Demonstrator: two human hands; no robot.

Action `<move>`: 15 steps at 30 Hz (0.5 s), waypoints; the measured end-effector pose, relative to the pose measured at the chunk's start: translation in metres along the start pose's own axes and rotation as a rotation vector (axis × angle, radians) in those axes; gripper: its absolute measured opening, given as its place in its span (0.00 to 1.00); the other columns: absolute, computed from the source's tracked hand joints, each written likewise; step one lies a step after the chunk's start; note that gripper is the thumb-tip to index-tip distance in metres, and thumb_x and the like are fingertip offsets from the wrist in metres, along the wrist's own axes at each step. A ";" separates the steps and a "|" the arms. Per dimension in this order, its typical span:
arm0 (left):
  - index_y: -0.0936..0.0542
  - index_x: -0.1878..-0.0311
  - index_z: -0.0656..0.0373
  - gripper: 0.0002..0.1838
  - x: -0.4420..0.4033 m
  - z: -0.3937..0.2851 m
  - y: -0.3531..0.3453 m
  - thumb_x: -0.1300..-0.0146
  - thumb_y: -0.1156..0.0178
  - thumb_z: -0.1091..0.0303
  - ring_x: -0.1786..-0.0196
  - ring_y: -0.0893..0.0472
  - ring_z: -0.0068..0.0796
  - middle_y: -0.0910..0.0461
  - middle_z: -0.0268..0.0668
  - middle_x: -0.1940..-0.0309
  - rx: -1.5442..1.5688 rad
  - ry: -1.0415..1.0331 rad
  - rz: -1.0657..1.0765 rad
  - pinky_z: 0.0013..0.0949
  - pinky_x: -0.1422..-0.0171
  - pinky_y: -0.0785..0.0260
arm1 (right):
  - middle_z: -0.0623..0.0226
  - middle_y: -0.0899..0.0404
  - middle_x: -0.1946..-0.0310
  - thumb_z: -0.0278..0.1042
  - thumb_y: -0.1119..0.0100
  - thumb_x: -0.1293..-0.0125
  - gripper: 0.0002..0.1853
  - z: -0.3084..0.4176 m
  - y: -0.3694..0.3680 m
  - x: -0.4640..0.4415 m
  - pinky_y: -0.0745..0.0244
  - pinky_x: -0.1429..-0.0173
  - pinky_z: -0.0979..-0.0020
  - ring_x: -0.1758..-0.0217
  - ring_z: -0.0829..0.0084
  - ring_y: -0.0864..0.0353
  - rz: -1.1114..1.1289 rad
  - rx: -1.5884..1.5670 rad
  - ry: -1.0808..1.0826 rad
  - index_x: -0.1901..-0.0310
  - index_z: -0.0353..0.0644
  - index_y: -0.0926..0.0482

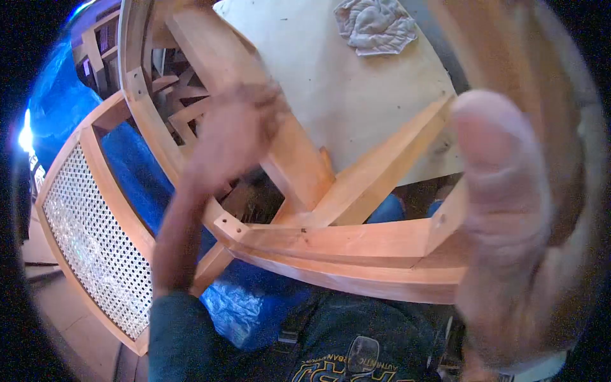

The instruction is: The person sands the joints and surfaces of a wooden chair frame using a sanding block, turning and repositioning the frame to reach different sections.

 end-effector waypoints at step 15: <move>0.20 0.69 0.54 0.08 0.006 -0.025 -0.025 0.49 0.43 0.63 0.51 0.25 0.30 0.21 0.34 0.61 0.040 -0.016 0.340 0.52 0.39 0.45 | 0.58 0.28 0.48 0.47 0.49 0.36 0.24 0.001 -0.001 0.000 0.38 0.40 0.69 0.46 0.64 0.29 0.010 0.019 0.055 0.44 0.40 0.30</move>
Point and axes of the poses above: each hand's wrist, its own x-axis away from the middle knuckle, its own y-axis out of the back of the hand, z = x × y, the point moved 7 cm from there along -x, towards the middle knuckle
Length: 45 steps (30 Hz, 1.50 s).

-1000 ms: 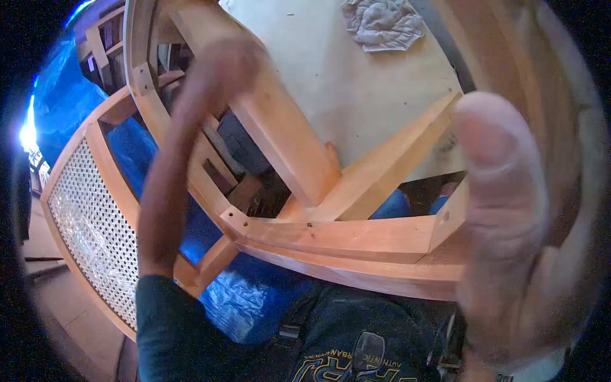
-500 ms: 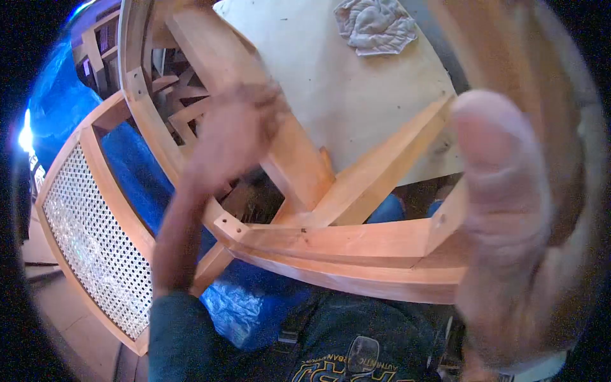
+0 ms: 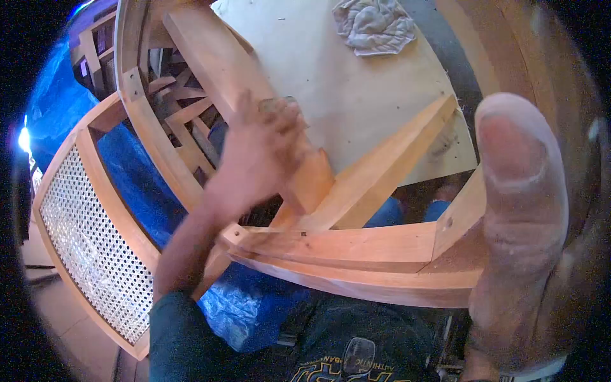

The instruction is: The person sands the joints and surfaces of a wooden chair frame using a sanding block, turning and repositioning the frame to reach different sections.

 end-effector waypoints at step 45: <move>0.17 0.66 0.45 0.10 0.034 0.083 0.041 0.49 0.45 0.70 0.58 0.20 0.29 0.19 0.32 0.66 -0.180 0.070 -0.474 0.42 0.47 0.39 | 0.55 0.30 0.50 0.41 0.53 0.33 0.19 0.019 -0.003 -0.031 0.36 0.44 0.66 0.47 0.60 0.29 0.022 -0.082 0.435 0.44 0.43 0.30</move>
Point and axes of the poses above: each hand's wrist, its own x-axis away from the middle knuckle, its own y-axis out of the back of the hand, z = x × y, the point moved 7 cm from there along -x, towards the middle knuckle
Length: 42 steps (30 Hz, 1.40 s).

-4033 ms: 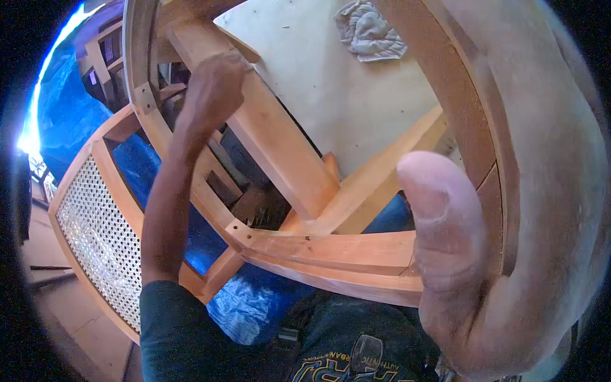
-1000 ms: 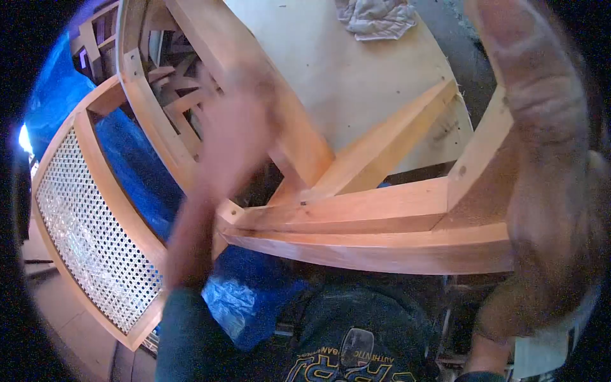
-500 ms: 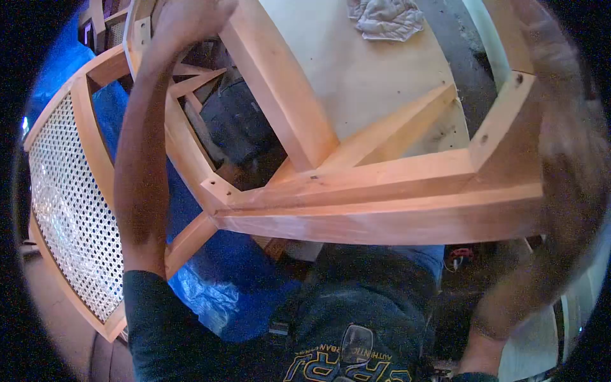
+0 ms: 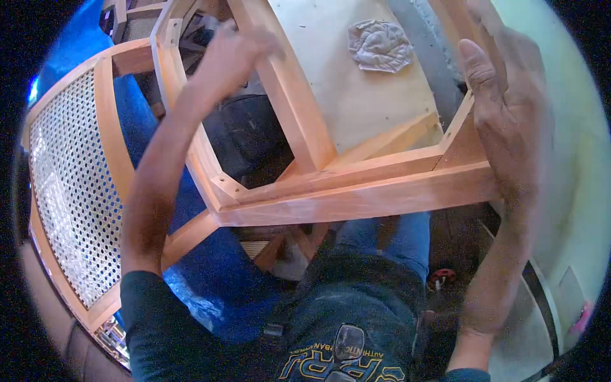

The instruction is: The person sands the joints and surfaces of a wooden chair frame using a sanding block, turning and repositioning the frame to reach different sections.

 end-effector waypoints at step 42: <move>0.31 0.45 0.57 0.32 0.048 -0.013 -0.126 0.36 0.64 0.39 0.61 0.25 0.31 0.24 0.39 0.61 2.249 1.359 -0.476 0.36 0.55 0.35 | 0.57 0.30 0.70 0.21 0.43 0.46 0.18 0.088 -0.066 0.032 0.29 0.64 0.66 0.70 0.64 0.26 0.332 -0.556 0.029 0.52 0.42 0.25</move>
Point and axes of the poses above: each hand's wrist, its own x-axis away from the middle knuckle, its own y-axis out of the back of the hand, z = x × y, the point moved 7 cm from there along -x, towards the middle knuckle
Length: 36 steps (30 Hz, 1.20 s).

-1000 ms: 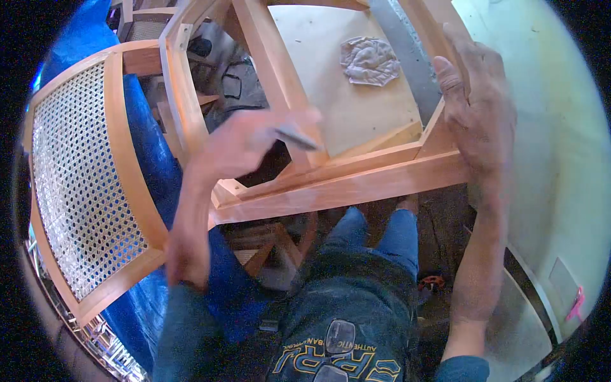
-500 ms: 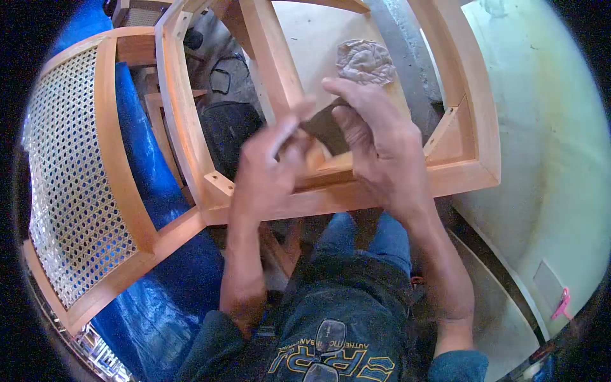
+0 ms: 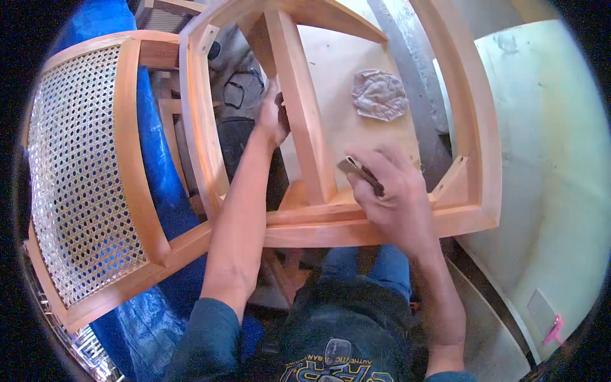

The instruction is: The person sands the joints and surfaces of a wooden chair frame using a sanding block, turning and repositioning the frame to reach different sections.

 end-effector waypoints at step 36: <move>0.40 0.37 0.61 0.32 0.009 -0.041 -0.026 0.32 0.72 0.45 0.39 0.35 0.50 0.34 0.52 0.42 -0.421 -0.247 -0.253 0.39 0.37 0.45 | 0.48 0.24 0.67 0.37 0.50 0.35 0.12 -0.116 -0.133 -0.256 0.30 0.56 0.62 0.61 0.48 0.25 -0.340 -0.144 0.044 0.61 0.36 0.24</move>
Point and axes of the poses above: each hand's wrist, its own x-axis away from the middle knuckle, its own y-axis out of the back of the hand, z = x × y, the point moved 7 cm from there along -x, towards the middle knuckle
